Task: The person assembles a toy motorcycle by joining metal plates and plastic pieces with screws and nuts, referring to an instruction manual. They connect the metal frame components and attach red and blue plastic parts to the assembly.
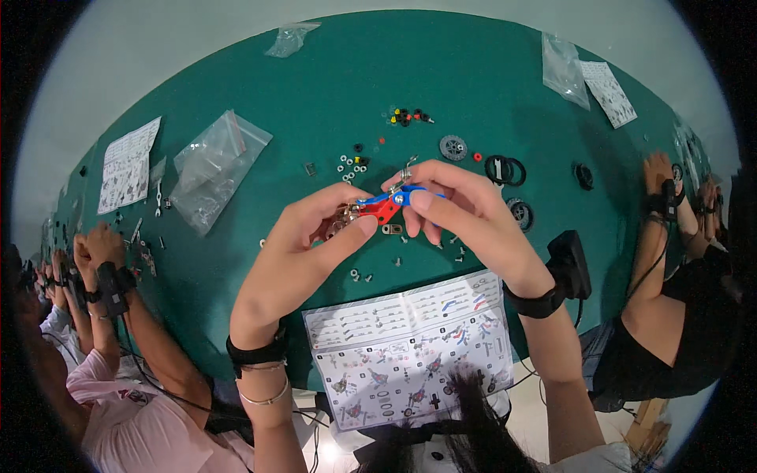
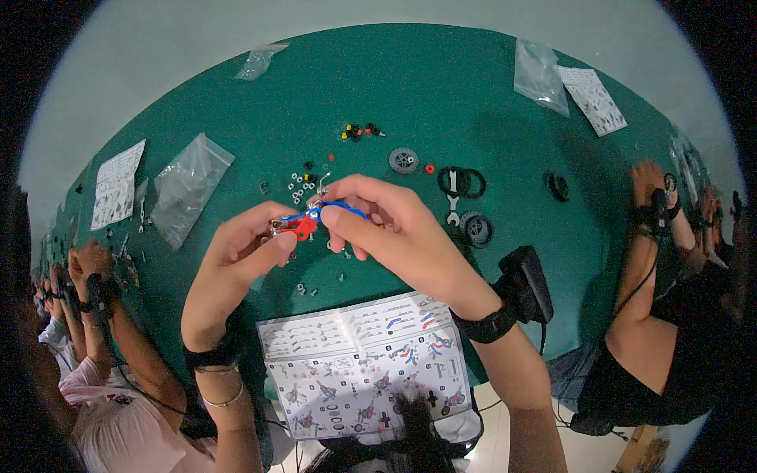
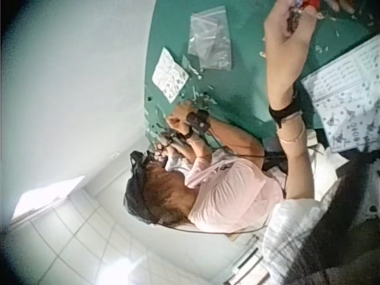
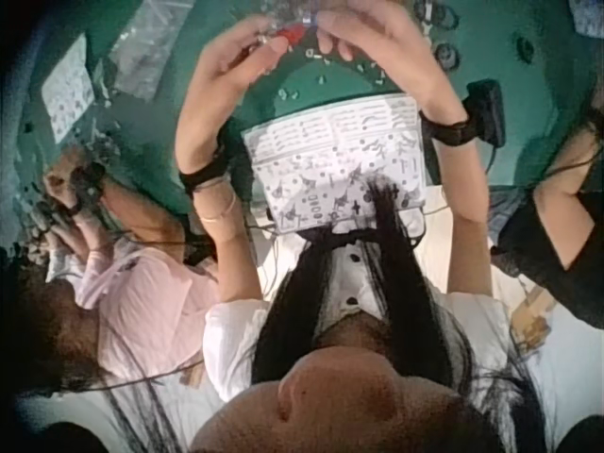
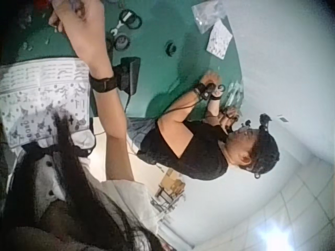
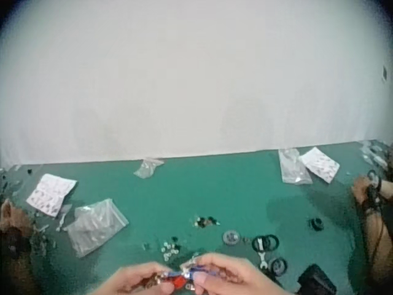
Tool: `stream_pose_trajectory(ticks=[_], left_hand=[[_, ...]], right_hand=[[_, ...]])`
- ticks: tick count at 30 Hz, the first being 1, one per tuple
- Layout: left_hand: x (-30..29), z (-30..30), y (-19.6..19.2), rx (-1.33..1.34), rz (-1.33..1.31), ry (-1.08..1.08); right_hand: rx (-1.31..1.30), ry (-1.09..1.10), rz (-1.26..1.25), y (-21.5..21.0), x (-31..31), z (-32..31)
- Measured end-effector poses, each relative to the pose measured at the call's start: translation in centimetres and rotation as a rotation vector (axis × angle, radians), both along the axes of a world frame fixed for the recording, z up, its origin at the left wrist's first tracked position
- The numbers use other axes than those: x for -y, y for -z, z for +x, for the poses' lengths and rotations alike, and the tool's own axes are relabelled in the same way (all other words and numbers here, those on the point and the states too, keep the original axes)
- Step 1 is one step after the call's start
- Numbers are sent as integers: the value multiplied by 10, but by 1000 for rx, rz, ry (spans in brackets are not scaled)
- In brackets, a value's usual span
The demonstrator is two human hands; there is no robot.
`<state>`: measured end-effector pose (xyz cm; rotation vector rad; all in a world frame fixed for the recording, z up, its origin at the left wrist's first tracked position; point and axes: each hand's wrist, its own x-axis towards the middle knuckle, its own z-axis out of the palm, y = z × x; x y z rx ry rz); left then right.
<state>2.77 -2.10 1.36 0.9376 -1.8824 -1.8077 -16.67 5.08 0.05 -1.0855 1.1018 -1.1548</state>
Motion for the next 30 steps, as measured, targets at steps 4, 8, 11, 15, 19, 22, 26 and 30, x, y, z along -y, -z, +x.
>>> stream_pose_trajectory(ticks=[4, 8, 11, 15, 19, 22, 26, 30], left_hand=[[0, -1, 3, -9, 11, 35], [0, 0, 2, -52, -44, -10], [2, 1, 1, -41, -31, -15], [2, -1, -4, -24, -24, -6], [2, 0, -6, -72, 0, -1], [3, 3, -9, -112, -6, 19], [4, 8, -12, -125, 90, 51], [2, 2, 0, -123, 109, 22]], right_hand=[[-37, -3, 32, -3, 0, 1], [-8, 6, 26, -3, 0, 4], [-17, 6, 31, -4, 1, 4], [-39, -4, 57, -5, 1, -1], [-38, -11, 33, -4, 3, -3], [-30, -1, 24, -3, 2, -3], [-12, 8, 23, 0, 1, -1], [-42, 21, 40, 11, 0, -4]])
